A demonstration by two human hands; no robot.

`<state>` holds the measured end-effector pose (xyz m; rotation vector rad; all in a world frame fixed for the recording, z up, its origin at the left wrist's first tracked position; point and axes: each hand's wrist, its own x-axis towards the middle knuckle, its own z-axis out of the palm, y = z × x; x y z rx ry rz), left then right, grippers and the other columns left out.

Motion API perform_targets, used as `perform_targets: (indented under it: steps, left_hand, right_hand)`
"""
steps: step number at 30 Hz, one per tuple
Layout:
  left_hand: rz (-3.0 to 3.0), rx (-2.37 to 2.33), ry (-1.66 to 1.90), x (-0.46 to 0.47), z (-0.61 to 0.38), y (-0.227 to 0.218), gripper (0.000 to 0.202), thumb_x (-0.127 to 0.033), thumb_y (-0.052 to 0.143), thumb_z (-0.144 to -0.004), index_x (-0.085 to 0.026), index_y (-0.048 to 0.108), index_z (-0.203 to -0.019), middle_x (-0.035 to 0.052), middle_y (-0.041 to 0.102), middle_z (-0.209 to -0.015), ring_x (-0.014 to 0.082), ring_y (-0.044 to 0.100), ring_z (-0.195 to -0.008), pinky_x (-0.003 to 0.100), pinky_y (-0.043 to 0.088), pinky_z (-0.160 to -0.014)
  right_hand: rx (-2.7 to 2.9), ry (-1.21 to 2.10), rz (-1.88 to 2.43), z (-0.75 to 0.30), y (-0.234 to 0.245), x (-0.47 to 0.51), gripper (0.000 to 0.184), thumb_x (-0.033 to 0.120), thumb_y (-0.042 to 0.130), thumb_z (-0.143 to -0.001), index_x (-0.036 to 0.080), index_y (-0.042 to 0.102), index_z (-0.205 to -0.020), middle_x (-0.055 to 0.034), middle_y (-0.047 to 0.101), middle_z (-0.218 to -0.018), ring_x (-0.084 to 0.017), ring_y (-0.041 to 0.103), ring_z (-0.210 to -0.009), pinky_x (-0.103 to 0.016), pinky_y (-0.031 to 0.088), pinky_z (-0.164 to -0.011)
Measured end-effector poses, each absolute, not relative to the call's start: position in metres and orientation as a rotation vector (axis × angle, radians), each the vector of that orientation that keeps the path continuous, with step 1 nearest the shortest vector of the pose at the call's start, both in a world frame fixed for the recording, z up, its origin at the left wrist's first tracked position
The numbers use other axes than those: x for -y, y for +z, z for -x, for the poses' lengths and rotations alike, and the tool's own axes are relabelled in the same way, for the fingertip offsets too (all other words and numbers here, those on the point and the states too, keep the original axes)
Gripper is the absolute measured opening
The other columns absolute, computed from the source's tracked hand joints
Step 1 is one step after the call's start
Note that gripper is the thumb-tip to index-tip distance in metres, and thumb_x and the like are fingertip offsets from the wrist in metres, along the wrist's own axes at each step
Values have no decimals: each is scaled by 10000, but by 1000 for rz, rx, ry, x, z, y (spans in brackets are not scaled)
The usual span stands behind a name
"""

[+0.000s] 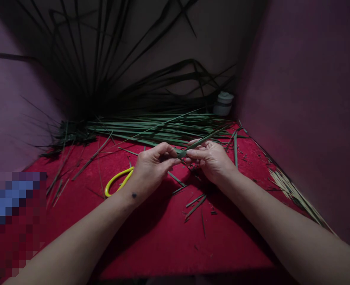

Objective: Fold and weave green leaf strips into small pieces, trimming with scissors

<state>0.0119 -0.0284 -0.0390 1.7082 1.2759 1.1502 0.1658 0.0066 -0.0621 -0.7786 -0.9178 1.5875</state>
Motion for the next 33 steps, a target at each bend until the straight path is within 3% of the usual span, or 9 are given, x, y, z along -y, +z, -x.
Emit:
perform_targets:
  steps: [17,27,33]
  left_hand:
    - [-1660,-1295,1144,27,-11,-41,185,-234,635,-691,-156,571,-846,-21,583,-646,98,524,-514,227,444,-499]
    - [-1810,-1432,1048,27,-11,-38,83,-234,601,-714,-155,613,-735,-27,558,-564,90,475,-478,206,380,-463]
    - [-1865,-1461,1054,26,-10,-39,94,-250,597,-718,-159,619,-727,-15,582,-599,100,491,-517,211,389,-493]
  right_hand:
    - [1009,1465,758,-167,-61,-5,275,149,733,-550,145,609,-795,25,612,-580,-112,577,-500,-269,483,-545]
    - [990,1475,723,-164,-63,-3,145,153,718,-568,150,642,-692,16,614,-589,-127,589,-498,-280,492,-530]
    - [988,1530,765,-166,-62,-5,162,258,711,-621,130,639,-690,-17,633,-616,-124,594,-511,-270,495,-532]
